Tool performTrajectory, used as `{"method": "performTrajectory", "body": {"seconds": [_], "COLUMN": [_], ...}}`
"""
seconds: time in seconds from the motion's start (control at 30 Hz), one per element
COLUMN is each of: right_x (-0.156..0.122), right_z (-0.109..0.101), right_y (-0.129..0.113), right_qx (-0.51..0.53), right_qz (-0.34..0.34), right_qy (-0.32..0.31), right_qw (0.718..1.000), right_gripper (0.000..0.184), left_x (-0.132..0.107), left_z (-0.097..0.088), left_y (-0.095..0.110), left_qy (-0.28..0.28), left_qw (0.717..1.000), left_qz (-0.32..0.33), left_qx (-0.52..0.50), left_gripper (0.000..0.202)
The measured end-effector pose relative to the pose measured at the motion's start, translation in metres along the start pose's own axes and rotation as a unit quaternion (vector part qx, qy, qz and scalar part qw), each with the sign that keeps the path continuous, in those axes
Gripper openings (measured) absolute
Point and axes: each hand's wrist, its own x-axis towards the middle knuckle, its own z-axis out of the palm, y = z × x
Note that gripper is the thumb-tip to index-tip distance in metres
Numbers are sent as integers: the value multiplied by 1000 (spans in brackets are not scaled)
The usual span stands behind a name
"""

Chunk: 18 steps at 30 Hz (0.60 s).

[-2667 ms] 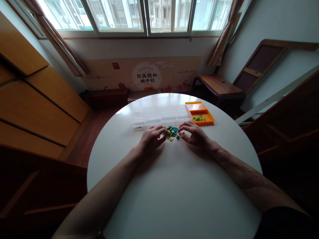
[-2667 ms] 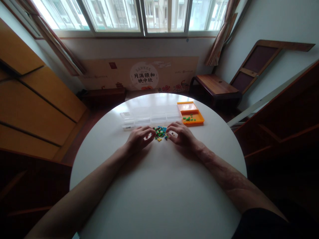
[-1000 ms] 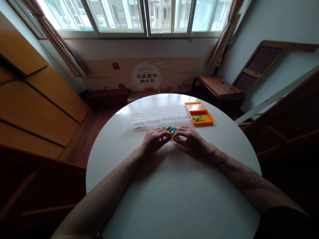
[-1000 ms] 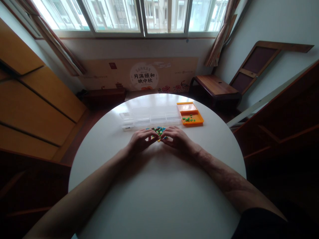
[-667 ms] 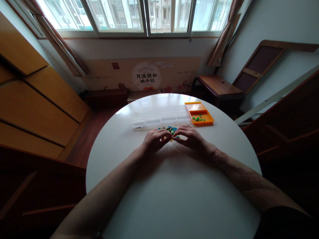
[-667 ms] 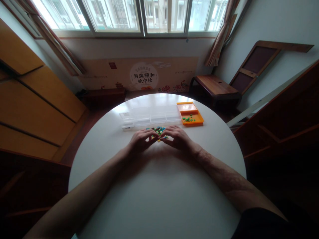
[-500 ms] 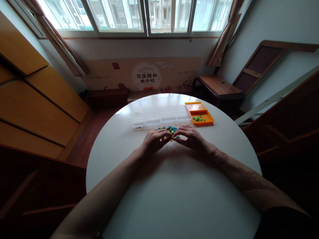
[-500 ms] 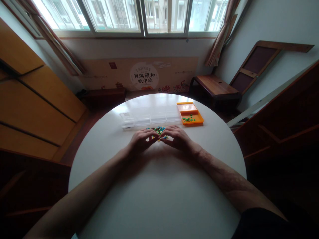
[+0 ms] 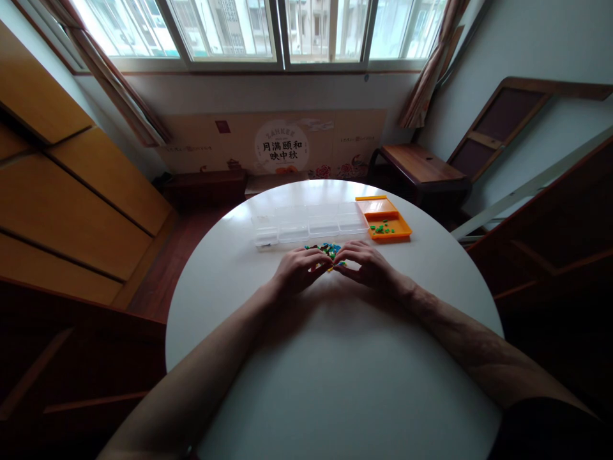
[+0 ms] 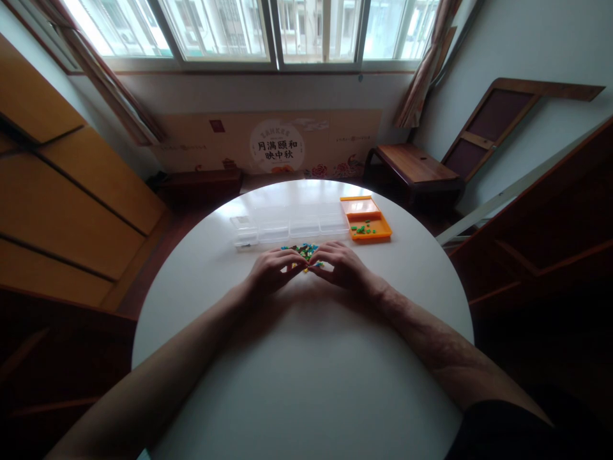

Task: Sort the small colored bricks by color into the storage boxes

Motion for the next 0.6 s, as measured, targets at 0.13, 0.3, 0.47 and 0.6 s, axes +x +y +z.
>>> {"method": "performTrajectory", "body": {"seconds": [0.13,0.3,0.47,0.6], "right_x": [0,1,-1,-5], "right_z": [1,-3,-9,-15], "right_y": [1,-3,-1,14], "right_qx": [4,7,-20,-72], "right_qz": [7,11,42,119], "right_qy": [-3,-9,19,103], "right_qw": [1000,1000,999,985], "right_gripper": [8,11,11,14], "left_x": [0,2,2,0], "left_z": [-1,-5,-11,-16], "left_y": [2,4,1,-3], "left_qy": [-1,0,23,23], "left_qw": [1000,1000,999,997], "left_qz": [0,-2,-13,-52], "left_qx": [8,14,39,57], "left_gripper": [20,22,22,20]}}
